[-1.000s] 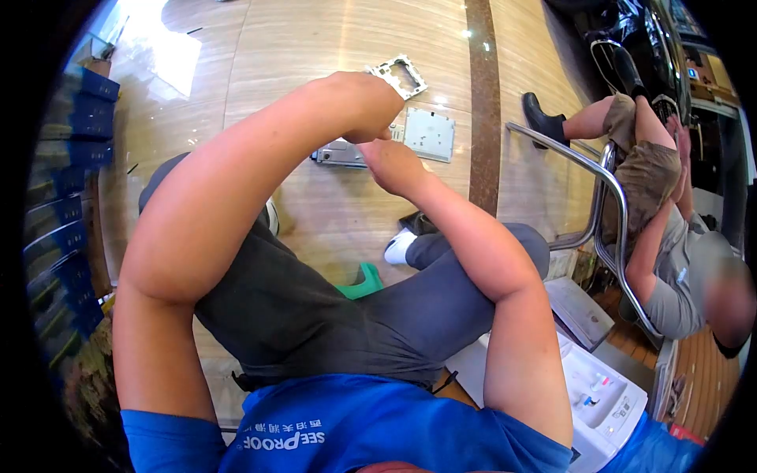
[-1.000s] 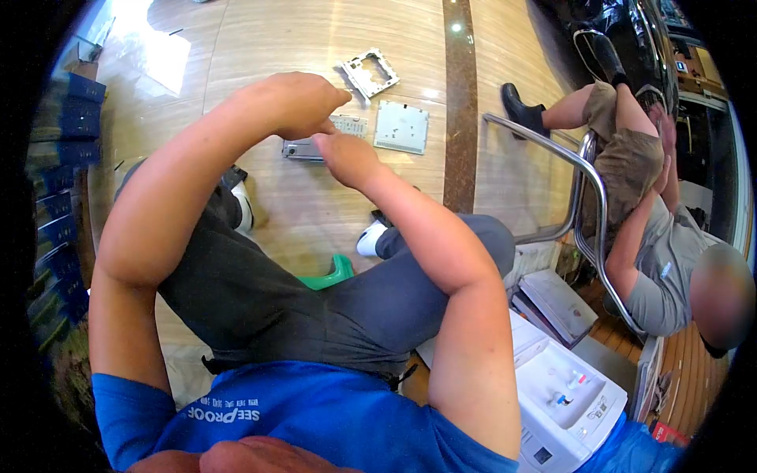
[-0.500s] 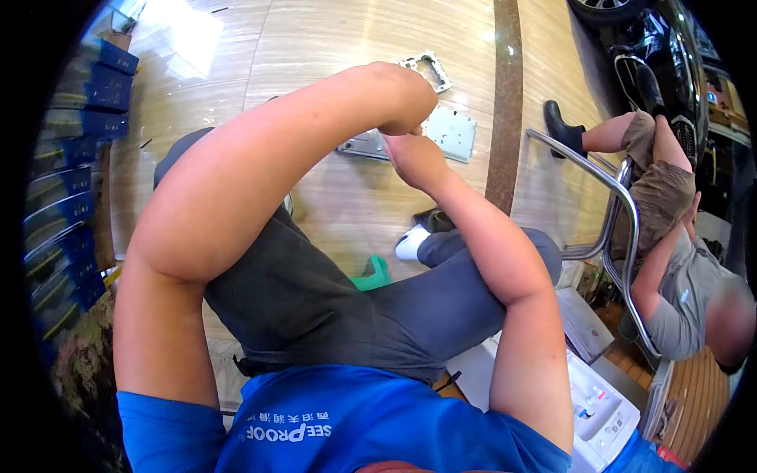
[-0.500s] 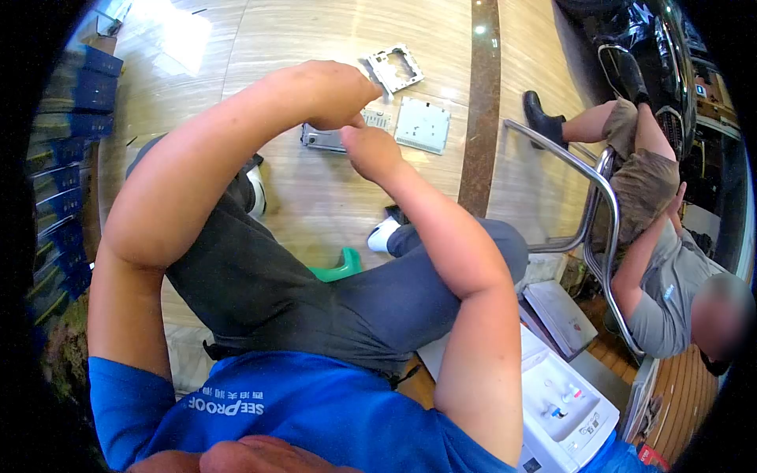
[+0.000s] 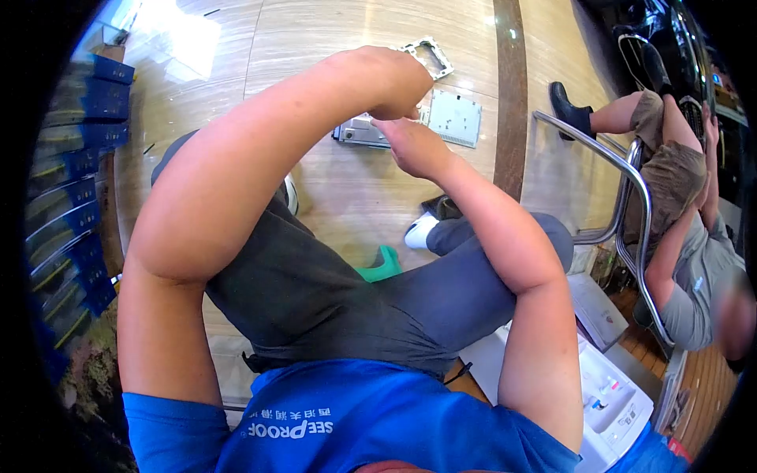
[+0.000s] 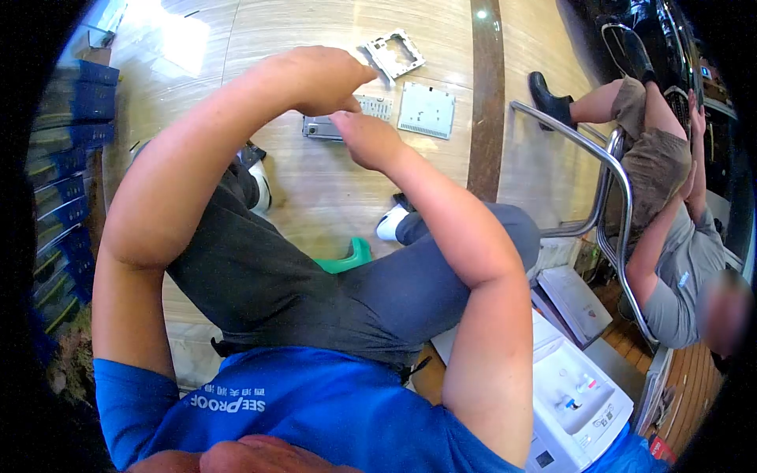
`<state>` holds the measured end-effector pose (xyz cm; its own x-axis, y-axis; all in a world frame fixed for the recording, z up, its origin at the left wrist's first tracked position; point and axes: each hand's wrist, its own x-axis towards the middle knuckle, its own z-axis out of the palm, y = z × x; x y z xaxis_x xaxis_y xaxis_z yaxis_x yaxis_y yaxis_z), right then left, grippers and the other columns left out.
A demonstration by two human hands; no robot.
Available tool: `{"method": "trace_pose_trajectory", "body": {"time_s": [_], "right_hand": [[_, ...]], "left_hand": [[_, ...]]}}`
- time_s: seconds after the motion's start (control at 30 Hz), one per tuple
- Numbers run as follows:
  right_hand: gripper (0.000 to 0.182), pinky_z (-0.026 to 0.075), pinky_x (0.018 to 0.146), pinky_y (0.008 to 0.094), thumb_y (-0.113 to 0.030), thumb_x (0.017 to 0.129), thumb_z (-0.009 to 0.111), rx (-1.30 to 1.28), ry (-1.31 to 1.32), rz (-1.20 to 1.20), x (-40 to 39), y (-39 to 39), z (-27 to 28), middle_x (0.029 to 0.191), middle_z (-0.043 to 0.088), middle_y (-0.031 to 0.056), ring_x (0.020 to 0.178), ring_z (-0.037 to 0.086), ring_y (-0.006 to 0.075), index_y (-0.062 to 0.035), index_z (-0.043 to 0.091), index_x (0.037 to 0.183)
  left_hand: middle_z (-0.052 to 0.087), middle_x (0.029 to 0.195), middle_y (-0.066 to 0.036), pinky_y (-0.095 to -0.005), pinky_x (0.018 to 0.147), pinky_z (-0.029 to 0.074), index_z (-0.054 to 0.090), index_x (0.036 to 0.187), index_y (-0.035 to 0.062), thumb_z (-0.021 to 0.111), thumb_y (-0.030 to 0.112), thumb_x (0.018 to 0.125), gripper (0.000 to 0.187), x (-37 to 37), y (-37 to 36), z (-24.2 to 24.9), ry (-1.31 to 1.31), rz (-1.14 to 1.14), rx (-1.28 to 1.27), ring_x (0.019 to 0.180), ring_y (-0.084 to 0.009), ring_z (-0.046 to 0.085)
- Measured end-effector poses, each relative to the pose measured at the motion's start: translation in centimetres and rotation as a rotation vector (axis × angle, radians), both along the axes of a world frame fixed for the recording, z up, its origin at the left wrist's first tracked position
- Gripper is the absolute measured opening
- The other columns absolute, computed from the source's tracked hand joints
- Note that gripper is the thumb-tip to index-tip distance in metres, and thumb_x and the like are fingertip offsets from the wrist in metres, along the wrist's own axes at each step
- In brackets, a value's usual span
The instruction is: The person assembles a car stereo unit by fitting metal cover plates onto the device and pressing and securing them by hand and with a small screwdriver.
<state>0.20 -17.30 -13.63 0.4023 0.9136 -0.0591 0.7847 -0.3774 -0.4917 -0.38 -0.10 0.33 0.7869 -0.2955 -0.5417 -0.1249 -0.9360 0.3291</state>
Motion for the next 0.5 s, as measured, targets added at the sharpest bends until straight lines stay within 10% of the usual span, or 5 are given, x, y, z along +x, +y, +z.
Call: {"method": "trace_pose_trajectory", "body": {"time_s": [0.5], "right_hand": [[0.021,0.054,0.071,0.0497,0.000,0.087,0.048,-0.198,-0.014,-0.028,0.0,0.3,0.6,0.094,0.068,0.0212,0.085,0.068,0.0392,-0.0051,0.058,0.105]], "left_hand": [[0.068,0.110,-0.020,-0.0468,0.089,0.051,0.057,0.128,0.0076,0.069,0.028,0.089,0.046,0.2,-0.6,0.3,-0.042,-0.033,0.026,0.106,-0.0369,0.065]]}}
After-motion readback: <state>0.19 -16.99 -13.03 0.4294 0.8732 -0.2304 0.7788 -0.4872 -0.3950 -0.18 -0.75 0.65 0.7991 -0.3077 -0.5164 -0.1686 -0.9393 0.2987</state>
